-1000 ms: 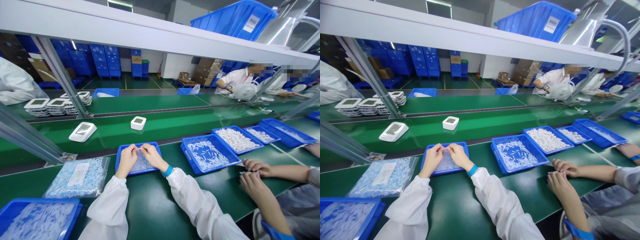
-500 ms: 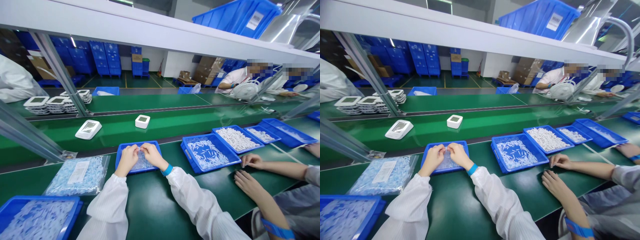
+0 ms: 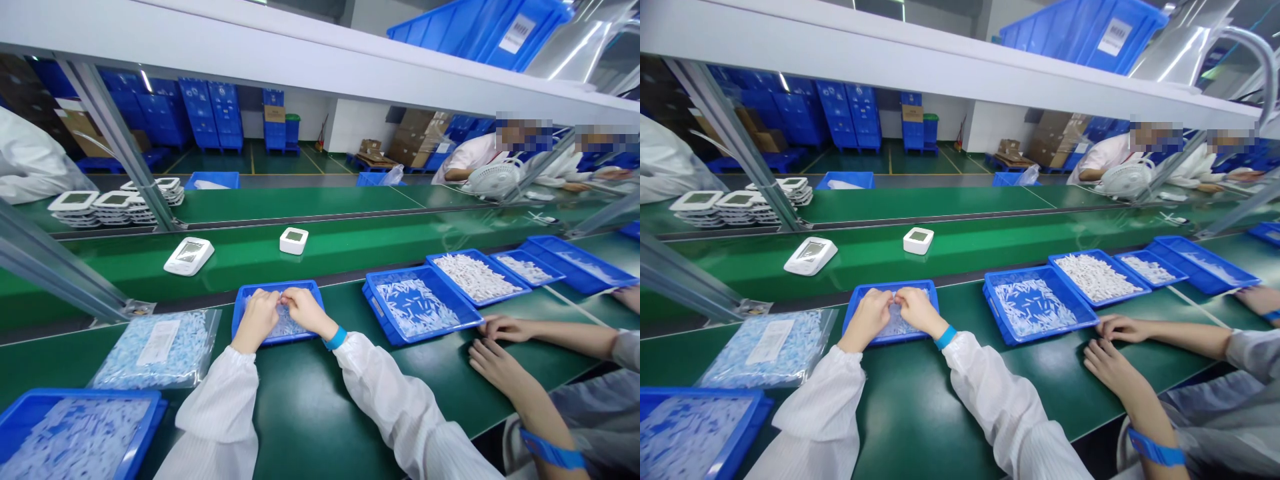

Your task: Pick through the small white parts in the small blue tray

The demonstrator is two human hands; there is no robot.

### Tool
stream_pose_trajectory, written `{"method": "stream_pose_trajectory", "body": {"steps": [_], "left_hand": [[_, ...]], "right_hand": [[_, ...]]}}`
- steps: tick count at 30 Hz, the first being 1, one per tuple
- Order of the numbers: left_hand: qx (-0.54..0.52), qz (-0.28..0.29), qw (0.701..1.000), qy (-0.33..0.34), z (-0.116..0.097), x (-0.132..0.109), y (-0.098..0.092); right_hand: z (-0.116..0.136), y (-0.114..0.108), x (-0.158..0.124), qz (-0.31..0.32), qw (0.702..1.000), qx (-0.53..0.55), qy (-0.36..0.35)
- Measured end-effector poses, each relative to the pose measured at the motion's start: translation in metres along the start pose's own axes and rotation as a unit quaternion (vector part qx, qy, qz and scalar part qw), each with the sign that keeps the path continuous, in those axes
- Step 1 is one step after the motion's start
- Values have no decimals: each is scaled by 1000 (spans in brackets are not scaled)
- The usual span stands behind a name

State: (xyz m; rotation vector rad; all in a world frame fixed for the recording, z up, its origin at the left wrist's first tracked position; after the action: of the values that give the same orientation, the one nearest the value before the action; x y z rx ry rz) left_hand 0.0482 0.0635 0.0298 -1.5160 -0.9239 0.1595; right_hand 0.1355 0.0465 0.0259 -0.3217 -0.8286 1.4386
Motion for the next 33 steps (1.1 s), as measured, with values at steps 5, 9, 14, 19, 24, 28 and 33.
{"method": "stream_pose_trajectory", "body": {"steps": [5,9,14,19,24,28,33], "left_hand": [[-7,14,1000,6,-2,0,-1],[-31,-32,998,-37,5,0,-8],[-53,-72,994,-57,10,1,-12],[-43,-69,996,-45,6,1,-15],[2,-48,997,-61,5,2,-16],[31,-48,996,-62,5,2,-17],[9,-56,998,-38,3,2,-15]], "right_hand": [[-4,3,2,12,999,38,17],[-9,3,5,-3,994,102,31],[-11,-1,6,-31,991,126,32],[-9,-1,4,-20,994,101,33],[-5,-6,4,-43,995,93,14],[-5,-7,3,-39,995,89,11],[-6,-7,2,-31,994,104,21]]}}
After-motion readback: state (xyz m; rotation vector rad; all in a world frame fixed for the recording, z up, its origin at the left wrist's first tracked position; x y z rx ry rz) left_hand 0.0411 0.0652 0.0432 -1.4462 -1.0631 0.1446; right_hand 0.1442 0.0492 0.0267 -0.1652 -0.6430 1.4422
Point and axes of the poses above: each hand's wrist, its own x-axis towards the middle knuckle, its own y-axis out of the palm, z = x × y, the point moved 8 cm from there along x, towards the middle knuckle, and after that the axes turned 2 degrees about x, right-handed, at the moved point
